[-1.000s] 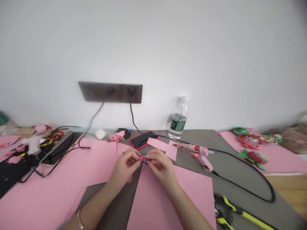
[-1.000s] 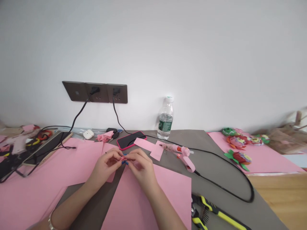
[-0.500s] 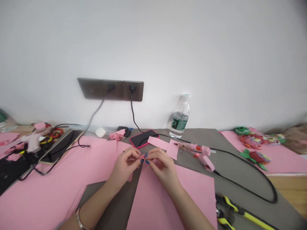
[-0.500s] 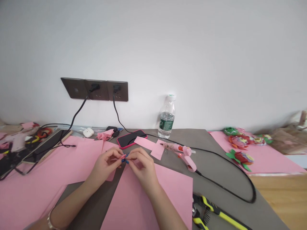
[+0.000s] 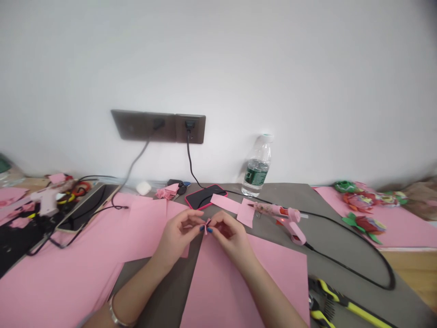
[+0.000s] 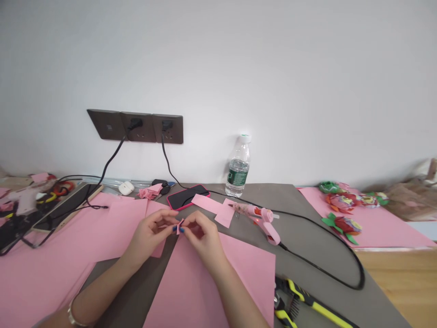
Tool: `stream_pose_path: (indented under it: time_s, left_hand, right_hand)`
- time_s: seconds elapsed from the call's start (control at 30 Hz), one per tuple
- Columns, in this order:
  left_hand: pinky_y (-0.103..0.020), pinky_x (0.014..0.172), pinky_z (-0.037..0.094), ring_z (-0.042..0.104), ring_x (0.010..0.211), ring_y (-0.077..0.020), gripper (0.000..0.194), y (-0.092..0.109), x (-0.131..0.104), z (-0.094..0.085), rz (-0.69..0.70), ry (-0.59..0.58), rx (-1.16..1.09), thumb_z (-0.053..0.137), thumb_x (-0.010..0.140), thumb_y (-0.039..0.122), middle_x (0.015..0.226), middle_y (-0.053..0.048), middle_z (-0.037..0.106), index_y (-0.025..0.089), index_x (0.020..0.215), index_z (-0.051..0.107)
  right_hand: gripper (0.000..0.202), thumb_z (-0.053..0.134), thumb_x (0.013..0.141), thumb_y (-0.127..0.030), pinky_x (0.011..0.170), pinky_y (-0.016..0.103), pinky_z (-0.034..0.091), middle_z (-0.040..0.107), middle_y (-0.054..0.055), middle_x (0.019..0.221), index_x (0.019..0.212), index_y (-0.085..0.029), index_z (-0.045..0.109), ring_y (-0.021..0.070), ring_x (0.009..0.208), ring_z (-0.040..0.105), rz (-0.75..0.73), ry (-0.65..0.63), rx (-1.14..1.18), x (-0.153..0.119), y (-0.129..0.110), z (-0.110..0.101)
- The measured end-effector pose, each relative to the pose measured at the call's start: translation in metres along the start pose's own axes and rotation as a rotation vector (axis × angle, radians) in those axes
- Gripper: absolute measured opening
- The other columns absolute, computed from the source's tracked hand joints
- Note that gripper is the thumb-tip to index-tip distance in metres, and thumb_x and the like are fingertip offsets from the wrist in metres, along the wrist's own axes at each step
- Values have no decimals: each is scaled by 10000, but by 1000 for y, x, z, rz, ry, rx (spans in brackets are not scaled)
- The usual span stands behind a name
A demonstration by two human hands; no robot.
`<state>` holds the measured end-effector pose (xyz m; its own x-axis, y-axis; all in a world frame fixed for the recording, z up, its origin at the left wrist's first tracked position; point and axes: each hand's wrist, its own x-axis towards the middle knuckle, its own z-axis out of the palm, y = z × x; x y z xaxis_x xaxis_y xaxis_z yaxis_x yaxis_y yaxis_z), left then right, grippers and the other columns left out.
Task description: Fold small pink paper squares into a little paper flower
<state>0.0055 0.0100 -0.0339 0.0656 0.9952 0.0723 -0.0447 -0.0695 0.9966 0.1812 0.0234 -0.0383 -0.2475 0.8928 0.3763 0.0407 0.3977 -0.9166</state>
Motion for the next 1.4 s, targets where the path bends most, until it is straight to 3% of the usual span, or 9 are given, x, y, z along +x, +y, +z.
stream_pose_path:
  time_s: [0.1, 0.23, 0.4, 0.6, 0.83, 0.97, 1.13, 1.4]
  left_hand:
    - [-314, 790, 580, 728, 855, -201, 253, 2, -1, 1, -20, -23, -35, 691, 785, 196, 889, -62, 772, 176, 1037, 681]
    - [-309, 789, 579, 738, 848, -202, 252, 6, -1, 3, -34, -59, -36, 702, 777, 205, 889, -72, 787, 172, 1025, 671]
    - [-311, 753, 587, 723, 840, -208, 265, 10, -2, 4, -66, -92, -54, 715, 800, 305, 922, -98, 770, 161, 1019, 675]
    - [-305, 786, 565, 680, 892, -217, 176, 6, -3, 6, -35, -133, 14, 725, 802, 286, 924, -78, 721, 163, 927, 709]
    - [-304, 713, 560, 667, 756, -200, 240, 4, -2, 5, -88, -146, 27, 684, 846, 379, 786, -61, 721, 161, 918, 752]
    - [-269, 651, 550, 657, 666, -167, 269, 4, -1, 6, -98, -129, -59, 738, 802, 416, 728, -57, 737, 149, 831, 761]
    - [-261, 653, 568, 681, 677, -164, 315, 2, 0, 5, -148, -93, -151, 797, 743, 449, 732, -60, 764, 150, 835, 763]
    - [-296, 711, 590, 715, 724, -187, 341, 5, -1, 4, -174, -90, -151, 790, 746, 473, 804, -88, 786, 144, 835, 774]
  right_hand:
    - [115, 673, 869, -281, 582, 253, 452, 618, 4, 746, 877, -212, 581, 149, 653, 585, 73, 13, 43, 0, 3, 2]
    - [182, 676, 871, -342, 557, 243, 421, 566, -17, 710, 970, -212, 596, 139, 620, 536, 47, 29, 56, 0, 5, 2]
    - [242, 645, 903, -400, 546, 242, 397, 583, -3, 697, 784, -197, 584, 128, 598, 517, 90, 10, 35, -1, 2, 0]
    - [283, 630, 911, -441, 564, 247, 431, 615, 11, 706, 786, -193, 574, 142, 625, 563, 140, -22, 72, -3, -3, -1]
    - [218, 609, 925, -420, 595, 264, 479, 623, 22, 758, 888, -208, 578, 155, 660, 596, 94, -20, 115, -2, 0, 0]
    - [101, 591, 932, -288, 620, 279, 485, 614, 44, 826, 873, -214, 627, 172, 732, 595, -49, 18, 21, -1, 1, 0]
    - [133, 611, 885, -130, 655, 299, 499, 639, 55, 849, 822, -220, 687, 190, 788, 625, -178, 59, -91, 1, 1, -2]
    - [130, 679, 889, -311, 630, 308, 535, 650, 67, 853, 824, -228, 754, 193, 756, 636, -76, 56, 10, -1, 6, -4]
